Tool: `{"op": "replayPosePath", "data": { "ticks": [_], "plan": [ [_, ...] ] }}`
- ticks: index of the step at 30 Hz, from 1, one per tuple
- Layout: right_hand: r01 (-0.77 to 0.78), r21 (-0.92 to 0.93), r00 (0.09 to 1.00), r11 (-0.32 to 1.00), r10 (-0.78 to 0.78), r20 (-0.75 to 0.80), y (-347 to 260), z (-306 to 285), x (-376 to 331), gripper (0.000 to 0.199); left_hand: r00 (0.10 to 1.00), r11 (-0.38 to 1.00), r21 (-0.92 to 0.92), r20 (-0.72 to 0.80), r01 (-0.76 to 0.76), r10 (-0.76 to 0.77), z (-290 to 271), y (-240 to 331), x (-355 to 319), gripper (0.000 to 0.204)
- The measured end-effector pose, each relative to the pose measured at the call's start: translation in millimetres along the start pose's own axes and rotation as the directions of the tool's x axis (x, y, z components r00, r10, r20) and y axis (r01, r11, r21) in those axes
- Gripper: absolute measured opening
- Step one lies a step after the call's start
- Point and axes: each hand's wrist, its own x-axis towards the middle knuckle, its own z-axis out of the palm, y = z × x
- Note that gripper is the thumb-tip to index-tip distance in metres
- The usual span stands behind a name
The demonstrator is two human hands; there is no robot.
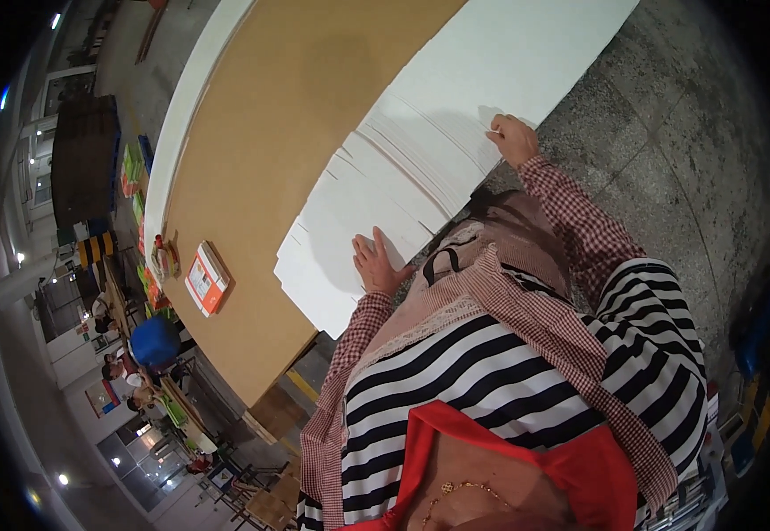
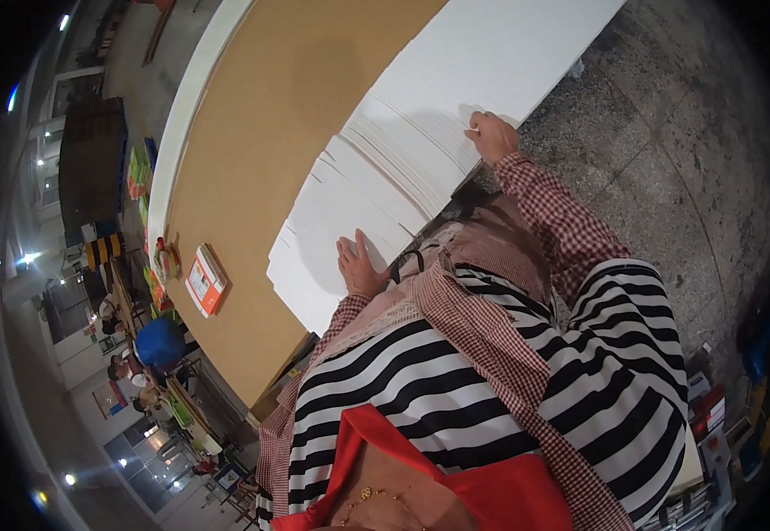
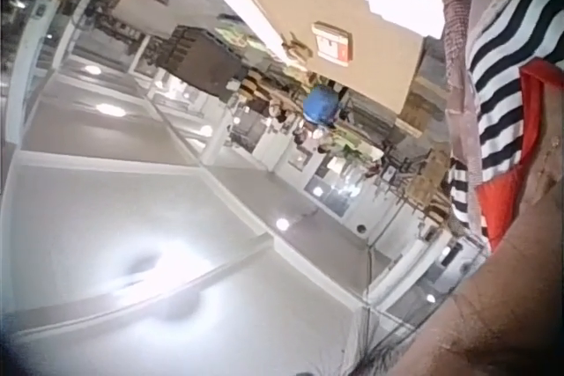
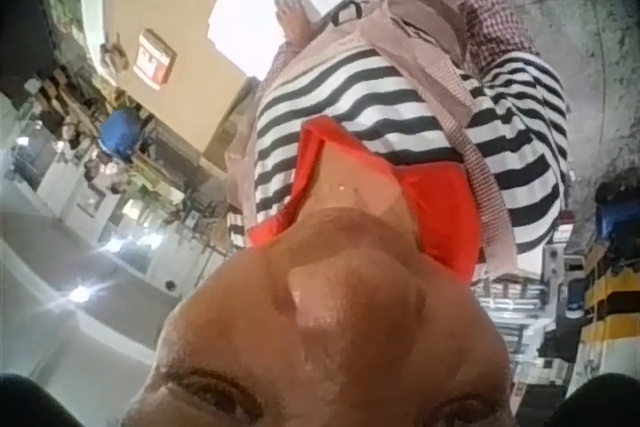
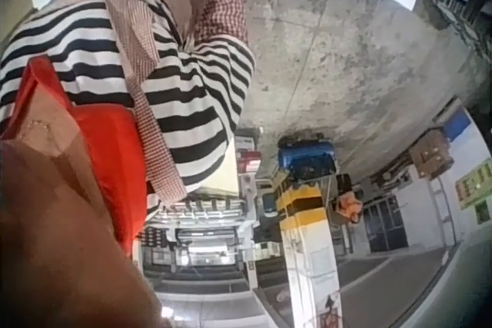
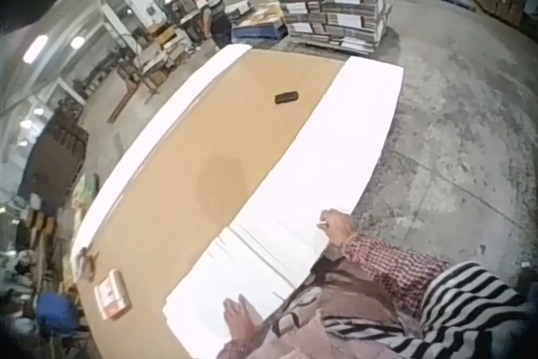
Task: The recorder is flipping through a stack of white paper or cardboard sheets on a large table, likely for inspection or counting.
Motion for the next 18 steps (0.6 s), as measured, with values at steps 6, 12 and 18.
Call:
{"op": "replayPosePath", "data": {
  "ticks": [6, 12, 18],
  "plan": [
    [-0.071, -0.020, 0.997, 0.997, 0.071, 0.026, -3.0, 11.5, -6.6, 0.029, 0.999, 1.000, -0.013, -0.045, 0.014, -0.015, 10.3, -1.6, 0.4, 0.131],
    [-0.158, 0.041, 0.886, 0.987, 0.124, 0.447, -4.2, 4.8, 34.8, 0.034, 0.998, 0.999, -0.033, -0.060, 0.017, -0.019, 11.3, -4.2, -0.2, 0.132],
    [-0.128, -0.221, 0.893, 0.967, 0.209, 0.398, -12.3, 12.2, 41.0, 0.035, 0.998, 1.000, -0.003, -0.058, 0.016, -0.016, 16.5, -6.1, -1.9, 0.131]
  ]
}}
